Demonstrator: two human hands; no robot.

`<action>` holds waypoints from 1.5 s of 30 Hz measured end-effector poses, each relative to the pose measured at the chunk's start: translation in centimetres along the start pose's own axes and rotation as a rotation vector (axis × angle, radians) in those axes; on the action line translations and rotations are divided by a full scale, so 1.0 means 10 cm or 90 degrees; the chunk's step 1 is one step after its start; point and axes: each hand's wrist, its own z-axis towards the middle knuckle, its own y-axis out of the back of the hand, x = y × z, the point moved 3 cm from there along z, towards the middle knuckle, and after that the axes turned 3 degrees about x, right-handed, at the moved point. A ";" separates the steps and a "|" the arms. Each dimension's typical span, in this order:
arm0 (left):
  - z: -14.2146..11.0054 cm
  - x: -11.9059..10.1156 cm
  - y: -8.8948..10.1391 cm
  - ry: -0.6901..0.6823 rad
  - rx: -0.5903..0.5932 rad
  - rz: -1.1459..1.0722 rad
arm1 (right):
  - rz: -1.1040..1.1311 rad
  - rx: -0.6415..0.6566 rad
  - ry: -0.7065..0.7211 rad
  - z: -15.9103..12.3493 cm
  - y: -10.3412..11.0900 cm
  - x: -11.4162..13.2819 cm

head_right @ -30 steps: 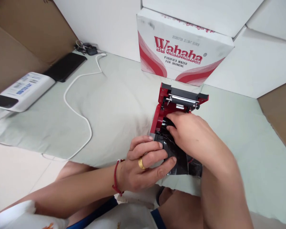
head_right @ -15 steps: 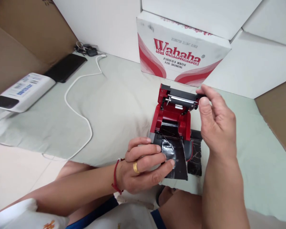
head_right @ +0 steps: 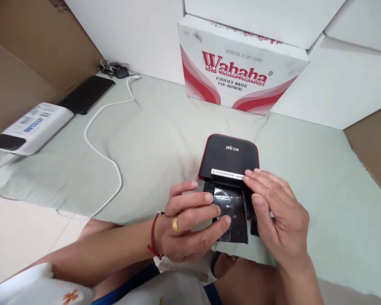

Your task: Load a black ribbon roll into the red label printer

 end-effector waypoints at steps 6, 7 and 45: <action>0.02 0.28 0.04 0.054 -0.023 -0.086 | 0.053 -0.017 -0.016 -0.11 -0.09 -0.01; 0.02 0.35 0.06 0.087 -0.018 -0.088 | 0.058 -0.027 -0.016 -0.11 -0.09 -0.01; -0.29 0.85 -0.20 0.633 0.127 -0.768 | -0.168 0.173 0.085 0.32 0.32 0.45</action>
